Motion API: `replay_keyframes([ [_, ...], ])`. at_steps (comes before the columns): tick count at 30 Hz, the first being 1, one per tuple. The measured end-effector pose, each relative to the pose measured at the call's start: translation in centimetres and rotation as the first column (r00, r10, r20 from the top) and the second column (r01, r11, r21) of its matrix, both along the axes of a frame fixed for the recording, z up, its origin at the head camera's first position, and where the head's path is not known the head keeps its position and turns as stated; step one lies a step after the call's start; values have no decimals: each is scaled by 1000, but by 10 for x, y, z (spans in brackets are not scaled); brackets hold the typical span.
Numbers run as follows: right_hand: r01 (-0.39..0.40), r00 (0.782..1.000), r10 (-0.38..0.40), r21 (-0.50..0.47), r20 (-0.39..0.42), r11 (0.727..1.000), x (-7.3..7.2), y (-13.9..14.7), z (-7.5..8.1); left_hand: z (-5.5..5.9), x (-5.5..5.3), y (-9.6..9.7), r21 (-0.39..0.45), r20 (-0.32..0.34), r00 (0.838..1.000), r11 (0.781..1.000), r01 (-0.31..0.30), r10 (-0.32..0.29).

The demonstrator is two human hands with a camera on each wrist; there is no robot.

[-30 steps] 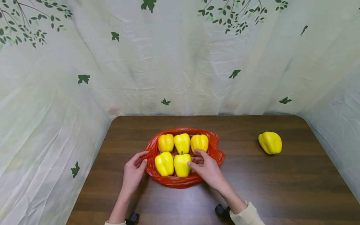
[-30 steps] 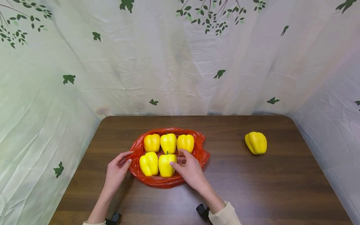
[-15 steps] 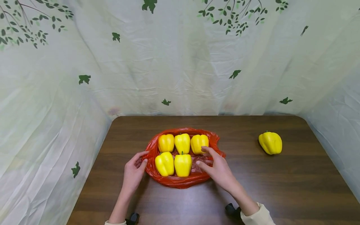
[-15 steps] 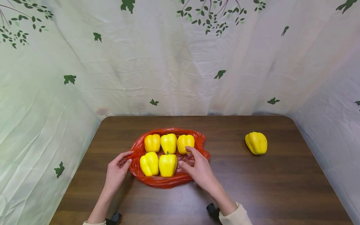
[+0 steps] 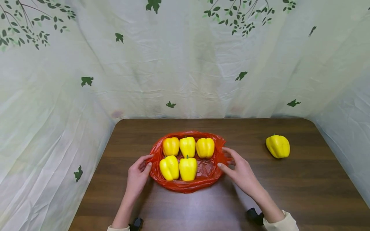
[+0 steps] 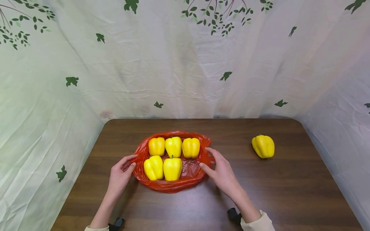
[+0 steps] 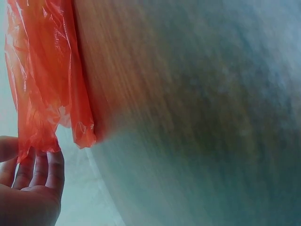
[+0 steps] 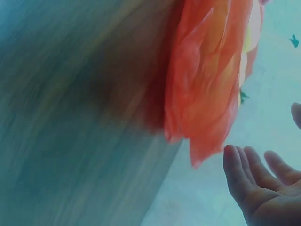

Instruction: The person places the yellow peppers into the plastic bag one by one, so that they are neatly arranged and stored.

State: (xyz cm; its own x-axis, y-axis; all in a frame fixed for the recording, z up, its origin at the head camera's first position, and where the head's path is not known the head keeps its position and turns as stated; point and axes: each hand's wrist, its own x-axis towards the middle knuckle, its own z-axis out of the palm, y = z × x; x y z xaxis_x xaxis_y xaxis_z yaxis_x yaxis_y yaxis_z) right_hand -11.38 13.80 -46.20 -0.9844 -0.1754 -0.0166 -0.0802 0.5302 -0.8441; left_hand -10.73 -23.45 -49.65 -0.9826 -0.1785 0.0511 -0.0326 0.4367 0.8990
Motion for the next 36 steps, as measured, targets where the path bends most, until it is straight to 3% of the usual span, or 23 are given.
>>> replay_keyframes([
  [18, 69, 991, -47, 175, -126, 982, 4, 69, 0, -1, -1, 1, -16, -33, 999, 1000, -5, 5],
  [28, 133, 977, -93, 210, -192, 968, 5, 103, -2, -2, -2, -1, 18, 25, 1000, 1000, -8, 7],
  [36, 195, 965, -146, 226, -218, 954, 1, 128, -2, -4, -1, 1, 2, -36, 999, 1000, -15, 15],
])
